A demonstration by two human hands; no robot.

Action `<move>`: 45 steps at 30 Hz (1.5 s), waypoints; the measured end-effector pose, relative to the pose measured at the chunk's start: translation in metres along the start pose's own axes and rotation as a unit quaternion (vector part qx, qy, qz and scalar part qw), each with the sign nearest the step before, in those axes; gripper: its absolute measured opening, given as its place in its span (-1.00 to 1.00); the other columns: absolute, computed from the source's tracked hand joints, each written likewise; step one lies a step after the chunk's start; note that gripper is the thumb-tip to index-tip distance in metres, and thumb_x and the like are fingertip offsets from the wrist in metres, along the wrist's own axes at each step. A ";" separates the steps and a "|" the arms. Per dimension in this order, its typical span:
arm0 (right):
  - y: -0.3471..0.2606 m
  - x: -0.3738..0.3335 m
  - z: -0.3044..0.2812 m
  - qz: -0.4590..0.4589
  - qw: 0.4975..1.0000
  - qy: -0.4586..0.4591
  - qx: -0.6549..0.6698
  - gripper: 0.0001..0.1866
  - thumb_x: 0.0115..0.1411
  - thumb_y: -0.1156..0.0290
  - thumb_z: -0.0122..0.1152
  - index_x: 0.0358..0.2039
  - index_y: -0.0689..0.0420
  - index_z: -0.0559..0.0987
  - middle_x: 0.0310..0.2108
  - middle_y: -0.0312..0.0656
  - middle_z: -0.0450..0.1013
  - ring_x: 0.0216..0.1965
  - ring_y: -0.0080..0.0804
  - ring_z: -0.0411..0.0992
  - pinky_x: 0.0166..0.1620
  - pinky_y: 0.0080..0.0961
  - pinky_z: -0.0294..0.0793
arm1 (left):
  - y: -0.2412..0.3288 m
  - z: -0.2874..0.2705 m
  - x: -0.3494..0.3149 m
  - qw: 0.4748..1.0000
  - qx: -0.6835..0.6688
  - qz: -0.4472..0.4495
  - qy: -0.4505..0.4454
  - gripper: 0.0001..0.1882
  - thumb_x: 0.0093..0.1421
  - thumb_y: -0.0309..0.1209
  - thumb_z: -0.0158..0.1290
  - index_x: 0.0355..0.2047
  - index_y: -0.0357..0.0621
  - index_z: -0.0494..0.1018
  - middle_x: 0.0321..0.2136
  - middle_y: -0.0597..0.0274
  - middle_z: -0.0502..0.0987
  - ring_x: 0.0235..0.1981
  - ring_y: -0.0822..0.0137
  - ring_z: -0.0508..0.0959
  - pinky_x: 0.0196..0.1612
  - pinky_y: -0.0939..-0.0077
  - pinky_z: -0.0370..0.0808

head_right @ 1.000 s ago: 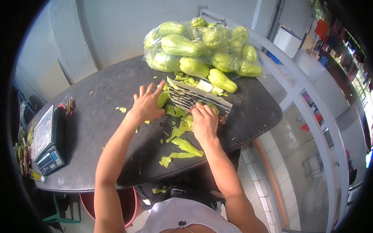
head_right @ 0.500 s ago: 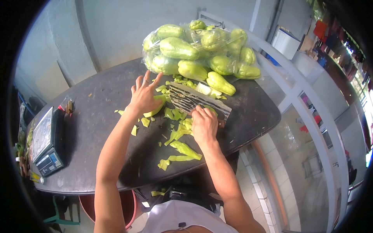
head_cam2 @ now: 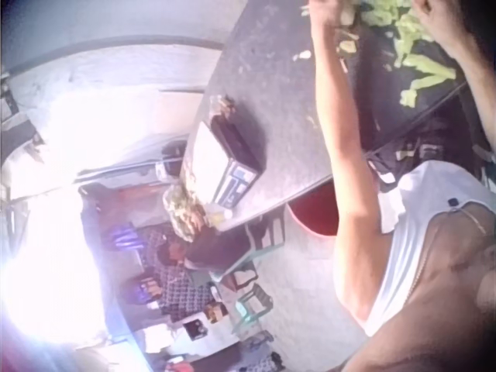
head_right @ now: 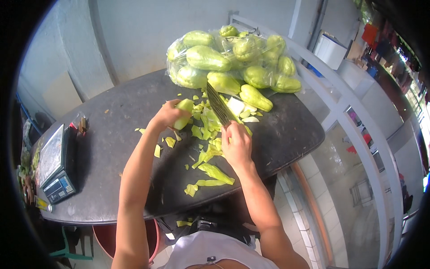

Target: The person peels chayote squash with a large cleaver, removing the skin in strips and placing the peeled pieces into a bucket.

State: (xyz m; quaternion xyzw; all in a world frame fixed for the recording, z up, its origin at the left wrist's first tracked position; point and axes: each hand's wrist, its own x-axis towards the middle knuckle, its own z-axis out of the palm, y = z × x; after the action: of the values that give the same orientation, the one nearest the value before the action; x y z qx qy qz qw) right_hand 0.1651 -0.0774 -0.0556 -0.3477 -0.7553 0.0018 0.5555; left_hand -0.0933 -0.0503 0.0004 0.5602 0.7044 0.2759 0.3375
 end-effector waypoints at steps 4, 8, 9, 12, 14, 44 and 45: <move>-0.021 0.011 -0.003 0.135 0.972 0.009 0.193 -0.75 0.28 0.53 0.24 -0.15 0.23 0.35 -0.54 -0.22 0.39 -0.54 -0.55 0.37 -0.45 -0.56 0.34 | 0.013 -0.002 0.003 0.856 -0.516 0.012 -0.012 -0.50 0.15 -0.14 0.10 0.08 -0.04 0.41 -0.13 0.14 0.54 -0.18 0.20 0.57 -0.14 0.11 0.53; -0.047 0.043 -0.004 0.119 0.970 0.040 0.210 -0.73 0.32 0.47 0.20 -0.06 0.25 0.36 -0.56 -0.22 0.43 -0.54 -0.50 0.42 -0.42 -0.52 0.40 | 0.049 0.023 0.009 0.685 -0.724 0.027 0.082 -0.52 0.25 -0.06 -0.11 0.04 -0.07 0.43 -0.04 0.11 0.53 -0.04 0.15 0.51 0.04 0.04 0.44; -0.053 0.049 -0.003 0.118 0.969 0.039 0.213 -0.73 0.32 0.47 0.20 -0.06 0.25 0.36 -0.56 -0.22 0.43 -0.54 -0.50 0.42 -0.42 -0.52 0.40 | 0.054 0.023 0.009 0.661 -0.743 0.040 0.100 -0.52 0.27 -0.08 -0.15 0.06 -0.09 0.41 -0.02 0.10 0.52 -0.02 0.14 0.50 0.07 0.02 0.44; -0.071 0.061 0.005 0.111 0.976 -0.007 0.185 -0.79 0.33 0.41 0.17 -0.11 0.23 0.43 -0.48 -0.08 0.53 -0.49 -0.35 0.54 -0.38 -0.41 0.47 | 0.036 0.022 0.028 0.579 -0.808 0.095 0.048 -0.47 0.33 -0.05 -0.18 0.10 -0.20 0.37 0.03 0.05 0.49 0.05 0.07 0.49 0.15 -0.03 0.42; -0.074 0.065 0.011 0.100 0.980 -0.020 0.170 -0.79 0.32 0.44 0.17 -0.10 0.24 0.42 -0.49 -0.05 0.52 -0.53 -0.28 0.53 -0.43 -0.38 0.45 | 0.037 0.021 0.030 0.499 -0.861 0.103 -0.001 -0.39 0.37 0.07 -0.18 0.10 -0.25 0.37 0.05 0.05 0.49 0.06 0.06 0.49 0.19 0.03 0.40; -0.079 0.057 0.028 -0.004 0.991 0.007 0.137 -0.80 0.28 0.57 0.14 -0.09 0.29 0.48 -0.54 -0.06 0.43 -0.60 -0.26 0.46 -0.51 -0.34 0.42 | 0.062 0.010 0.012 0.504 -0.847 0.146 0.078 -0.52 0.31 -0.08 -0.29 -0.02 -0.13 0.43 -0.04 0.13 0.52 -0.01 0.13 0.48 0.09 0.04 0.41; -0.079 0.056 0.027 -0.006 0.990 0.007 0.138 -0.80 0.28 0.57 0.14 -0.09 0.29 0.48 -0.54 -0.06 0.43 -0.60 -0.26 0.46 -0.51 -0.34 0.42 | 0.060 0.010 0.013 0.500 -0.850 0.140 0.092 -0.52 0.31 -0.08 -0.28 -0.03 -0.13 0.43 -0.06 0.13 0.52 -0.02 0.13 0.48 0.09 0.05 0.41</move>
State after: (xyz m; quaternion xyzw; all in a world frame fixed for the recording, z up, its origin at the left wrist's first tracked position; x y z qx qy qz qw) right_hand 0.0929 -0.0973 0.0112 -0.2633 -0.7458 0.1004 0.6036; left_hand -0.0511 -0.0240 0.0384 0.0664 0.0701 0.8354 0.5411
